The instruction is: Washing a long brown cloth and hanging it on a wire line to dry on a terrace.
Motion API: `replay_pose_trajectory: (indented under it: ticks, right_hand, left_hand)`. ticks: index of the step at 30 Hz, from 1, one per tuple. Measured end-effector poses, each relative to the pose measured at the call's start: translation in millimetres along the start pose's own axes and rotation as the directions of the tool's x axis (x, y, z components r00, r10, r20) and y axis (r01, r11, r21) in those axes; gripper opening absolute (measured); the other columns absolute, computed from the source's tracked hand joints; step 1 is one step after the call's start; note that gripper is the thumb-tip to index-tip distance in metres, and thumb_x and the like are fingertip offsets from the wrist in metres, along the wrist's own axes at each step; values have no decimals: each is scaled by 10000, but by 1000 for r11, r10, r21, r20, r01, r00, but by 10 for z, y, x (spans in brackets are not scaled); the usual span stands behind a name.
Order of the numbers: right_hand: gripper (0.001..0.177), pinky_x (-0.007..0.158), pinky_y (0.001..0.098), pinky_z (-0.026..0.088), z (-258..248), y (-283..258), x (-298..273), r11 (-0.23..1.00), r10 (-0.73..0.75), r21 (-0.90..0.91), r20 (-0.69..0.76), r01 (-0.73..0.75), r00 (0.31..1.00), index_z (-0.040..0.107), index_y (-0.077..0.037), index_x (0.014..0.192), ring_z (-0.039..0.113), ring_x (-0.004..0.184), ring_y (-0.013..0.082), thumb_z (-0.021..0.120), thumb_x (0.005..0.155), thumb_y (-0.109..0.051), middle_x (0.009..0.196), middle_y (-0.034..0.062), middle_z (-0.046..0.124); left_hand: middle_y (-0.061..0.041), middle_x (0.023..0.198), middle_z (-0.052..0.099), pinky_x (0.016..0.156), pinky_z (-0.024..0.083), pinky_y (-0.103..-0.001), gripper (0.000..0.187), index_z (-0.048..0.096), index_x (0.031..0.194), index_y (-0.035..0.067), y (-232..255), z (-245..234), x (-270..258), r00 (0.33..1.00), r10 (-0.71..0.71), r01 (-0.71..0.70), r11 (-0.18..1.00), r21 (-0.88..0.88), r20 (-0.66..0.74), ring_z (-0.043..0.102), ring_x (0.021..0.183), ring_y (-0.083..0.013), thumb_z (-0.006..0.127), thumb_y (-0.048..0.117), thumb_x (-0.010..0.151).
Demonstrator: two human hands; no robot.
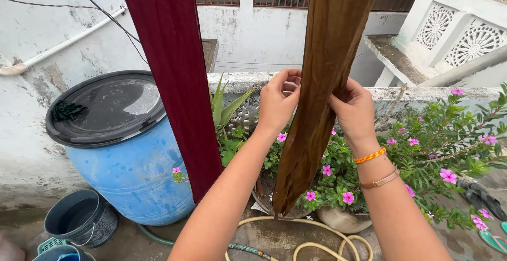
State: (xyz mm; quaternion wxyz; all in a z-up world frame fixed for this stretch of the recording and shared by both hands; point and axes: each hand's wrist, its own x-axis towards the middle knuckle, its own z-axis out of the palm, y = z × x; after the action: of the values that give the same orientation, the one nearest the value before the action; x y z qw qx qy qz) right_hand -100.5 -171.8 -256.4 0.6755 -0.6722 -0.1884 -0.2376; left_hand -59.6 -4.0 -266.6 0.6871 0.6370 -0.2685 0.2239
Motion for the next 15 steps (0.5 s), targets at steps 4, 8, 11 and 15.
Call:
replay_pose_trajectory:
  ticks: [4,8,11,15]
  right_hand:
    - [220,859,248,564,-64,297,-228,996,87,-22,11,-86,996,692,26,1166,688,963,85,696,949,-14,1090,33,746]
    - [159,804,244,554,-123,496,-486,979,170,-110,-19,-171,985,713,36,1124,667,898,74,707,976,-22,1036,33,743]
    - [149,823,236,554,-225,681,-612,978,176,-105,-38,-179,984,713,40,1118,672,911,69,702,983,-21,1039,30,742]
    - [166,849,229,555,-166,754,-789,977,203,-65,-25,-204,979,709,34,1131,684,936,64,704,974,-18,1065,23,748]
  left_hand:
    - [-25,921,693,694,593,-284,225,702,1122,24,-230,36,-323,996,-88,89,995,53,-32,664,792,-111,703,98,910]
    - [-20,976,708,737,587,-277,147,688,1071,1,-471,62,-530,990,-141,142,988,56,-20,711,837,-100,648,81,955]
    - [-36,969,742,797,545,-257,144,679,1109,-7,-571,37,-601,978,-189,185,981,-57,-82,669,870,-80,593,92,1050]
    - [-35,976,764,811,553,-248,142,661,1106,-10,-653,10,-784,969,-234,228,971,-77,-84,697,893,-68,597,106,1054]
